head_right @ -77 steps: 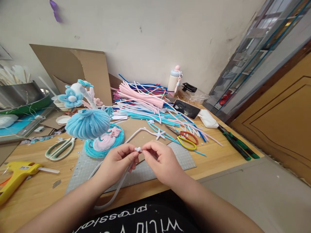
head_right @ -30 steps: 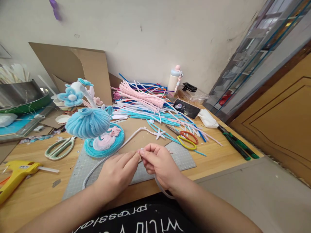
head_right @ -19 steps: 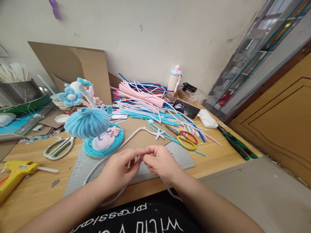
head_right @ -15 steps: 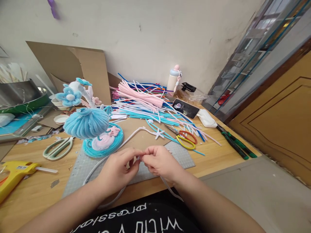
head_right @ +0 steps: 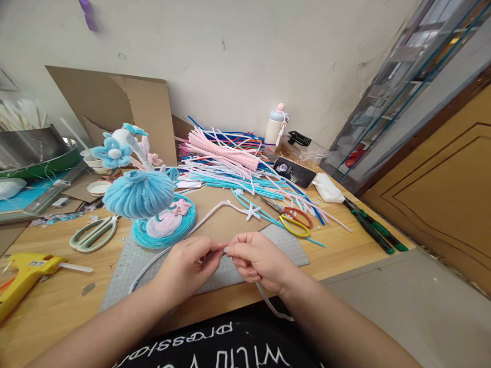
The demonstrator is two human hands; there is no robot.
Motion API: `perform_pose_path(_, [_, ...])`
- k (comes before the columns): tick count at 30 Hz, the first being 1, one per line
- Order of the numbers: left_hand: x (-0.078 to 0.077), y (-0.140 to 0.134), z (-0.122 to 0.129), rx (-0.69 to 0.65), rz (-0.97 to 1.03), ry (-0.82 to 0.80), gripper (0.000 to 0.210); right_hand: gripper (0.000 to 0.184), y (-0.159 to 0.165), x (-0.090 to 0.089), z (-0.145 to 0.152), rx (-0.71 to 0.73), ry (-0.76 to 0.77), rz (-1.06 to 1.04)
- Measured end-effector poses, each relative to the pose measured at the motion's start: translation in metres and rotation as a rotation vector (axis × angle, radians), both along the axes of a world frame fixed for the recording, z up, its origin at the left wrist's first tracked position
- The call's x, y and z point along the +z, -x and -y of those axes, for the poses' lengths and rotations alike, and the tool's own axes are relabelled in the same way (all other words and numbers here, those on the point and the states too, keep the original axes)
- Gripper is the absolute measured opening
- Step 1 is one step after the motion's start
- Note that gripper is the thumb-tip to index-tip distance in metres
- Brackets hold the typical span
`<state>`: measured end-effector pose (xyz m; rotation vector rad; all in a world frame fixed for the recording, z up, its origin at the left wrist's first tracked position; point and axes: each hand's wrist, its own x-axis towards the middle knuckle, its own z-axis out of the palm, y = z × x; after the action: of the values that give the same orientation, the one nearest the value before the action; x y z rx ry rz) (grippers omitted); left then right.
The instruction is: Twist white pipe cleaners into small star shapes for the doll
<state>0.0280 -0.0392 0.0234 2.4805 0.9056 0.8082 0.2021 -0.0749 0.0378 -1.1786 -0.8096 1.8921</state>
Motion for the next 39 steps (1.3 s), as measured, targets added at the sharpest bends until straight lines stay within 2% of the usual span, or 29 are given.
perform_pose_path(3, [0.0, 0.001, 0.0, -0.015, -0.012, -0.05, 0.012, 0.02, -0.002, -0.004, 0.0, 0.054, 0.118, -0.11])
perform_pose_path(7, [0.0, 0.004, 0.0, -0.109, -0.125, -0.241, 0.018, 0.015, -0.006, -0.008, -0.002, 0.181, 0.244, -0.21])
perform_pose_path(11, [0.0, 0.005, 0.003, -0.169, -0.207, -0.355, 0.018, 0.018, -0.007, -0.005, -0.002, 0.248, 0.345, -0.242])
perform_pose_path(13, [-0.001, 0.003, 0.005, -0.184, -0.2, -0.371, 0.016, 0.018, -0.004, -0.005, 0.0, 0.253, 0.339, -0.172])
perform_pose_path(15, [-0.001, 0.001, 0.006, -0.173, -0.175, -0.324, 0.015, 0.017, -0.001, -0.007, 0.005, 0.197, 0.14, 0.066])
perform_pose_path(19, [0.002, -0.003, 0.006, -0.12, -0.106, 0.027, 0.011, 0.015, 0.002, -0.014, 0.017, 0.052, -0.632, 0.702])
perform_pose_path(20, [0.003, -0.003, 0.005, -0.105, -0.092, 0.112, 0.01, 0.016, 0.002, -0.014, 0.018, 0.048, -0.747, 0.782])
perform_pose_path(21, [0.004, -0.003, 0.005, -0.094, -0.085, 0.168, 0.01, 0.016, 0.001, -0.014, 0.019, 0.052, -0.789, 0.811])
perform_pose_path(22, [0.005, -0.003, 0.004, -0.087, -0.084, 0.192, 0.01, 0.016, 0.001, -0.013, 0.018, 0.063, -0.747, 0.792])
perform_pose_path(24, [0.006, -0.002, 0.003, -0.085, -0.107, 0.154, 0.011, 0.015, -0.001, -0.011, 0.014, 0.106, -0.463, 0.608])
perform_pose_path(28, [0.0, -0.002, 0.003, -0.099, -0.161, -0.093, 0.012, 0.018, -0.005, -0.011, 0.004, 0.272, 0.304, -0.104])
perform_pose_path(30, [-0.003, -0.001, 0.004, -0.108, -0.168, -0.222, 0.015, 0.017, -0.007, -0.012, 0.002, 0.278, 0.506, -0.352])
perform_pose_path(33, [-0.003, 0.0, 0.005, -0.114, -0.179, -0.369, 0.018, 0.02, -0.005, -0.012, 0.001, 0.208, 0.57, -0.476])
perform_pose_path(36, [0.0, 0.001, 0.007, -0.132, -0.214, -0.448, 0.017, 0.023, 0.0, -0.01, 0.005, 0.187, 0.532, -0.388])
perform_pose_path(38, [0.002, 0.001, 0.008, -0.134, -0.227, -0.452, 0.016, 0.021, 0.003, -0.01, 0.009, 0.129, 0.379, -0.195])
perform_pose_path(39, [0.003, 0.001, 0.009, -0.124, -0.23, -0.426, 0.016, 0.019, 0.004, -0.012, 0.012, 0.086, 0.231, -0.047])
